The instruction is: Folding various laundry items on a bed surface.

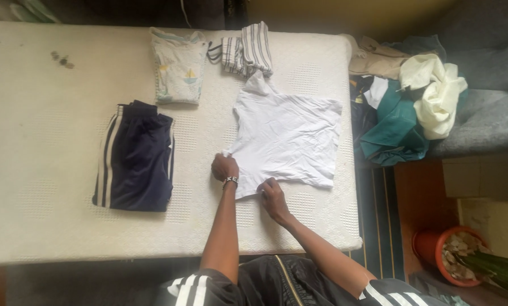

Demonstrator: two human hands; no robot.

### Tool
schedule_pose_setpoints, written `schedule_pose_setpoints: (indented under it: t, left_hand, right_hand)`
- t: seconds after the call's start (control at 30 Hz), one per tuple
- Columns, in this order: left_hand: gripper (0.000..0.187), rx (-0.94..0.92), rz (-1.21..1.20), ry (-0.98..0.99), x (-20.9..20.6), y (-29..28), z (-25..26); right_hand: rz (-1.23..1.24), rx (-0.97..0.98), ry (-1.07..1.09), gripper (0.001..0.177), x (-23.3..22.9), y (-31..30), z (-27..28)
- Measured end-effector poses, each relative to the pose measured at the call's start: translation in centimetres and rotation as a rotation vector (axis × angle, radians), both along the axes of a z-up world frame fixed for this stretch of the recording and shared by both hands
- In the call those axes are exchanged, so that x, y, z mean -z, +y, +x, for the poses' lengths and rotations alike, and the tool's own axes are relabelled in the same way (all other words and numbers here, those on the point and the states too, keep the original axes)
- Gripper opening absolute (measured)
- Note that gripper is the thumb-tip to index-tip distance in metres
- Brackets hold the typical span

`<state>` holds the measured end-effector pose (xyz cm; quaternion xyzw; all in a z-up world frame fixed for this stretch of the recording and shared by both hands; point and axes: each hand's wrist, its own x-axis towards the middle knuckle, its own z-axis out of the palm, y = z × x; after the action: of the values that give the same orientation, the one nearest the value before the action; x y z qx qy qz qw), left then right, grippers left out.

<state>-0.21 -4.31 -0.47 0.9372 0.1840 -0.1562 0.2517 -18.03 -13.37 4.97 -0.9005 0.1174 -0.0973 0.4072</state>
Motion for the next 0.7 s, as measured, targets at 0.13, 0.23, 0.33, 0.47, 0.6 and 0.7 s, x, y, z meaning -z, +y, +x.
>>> schedule_pose_setpoints:
  t: [0.13, 0.23, 0.33, 0.47, 0.6, 0.7]
  left_hand:
    - [0.018, -0.086, -0.126, -0.002, -2.1, 0.1, -0.5]
    - [0.013, -0.077, -0.195, -0.046, -3.7, 0.6, -1.4]
    - [0.013, -0.042, -0.197, -0.073, -4.3, 1.7, -2.1]
    - [0.017, 0.047, -0.296, -0.301, -0.3, 3.4, -2.4]
    - [0.033, 0.002, -0.438, -0.366, -2.5, 3.5, -3.6]
    - [0.042, -0.068, -0.345, -0.212, -2.5, 3.9, -5.3]
  right_hand:
    - [0.048, -0.029, -0.001, 0.017, -0.1, -0.3, -0.1]
    - [0.108, -0.065, 0.019, 0.018, 1.0, -1.0, -1.0]
    - [0.028, 0.079, 0.045, 0.024, 2.6, -2.7, -2.9]
    - [0.029, 0.895, 0.125, 0.062, 3.1, -7.6, -5.3]
    - [0.283, 1.170, 0.353, 0.056, 2.7, -11.5, -5.8]
    - [0.339, 1.094, 0.389, 0.059, 1.3, -11.6, -5.0]
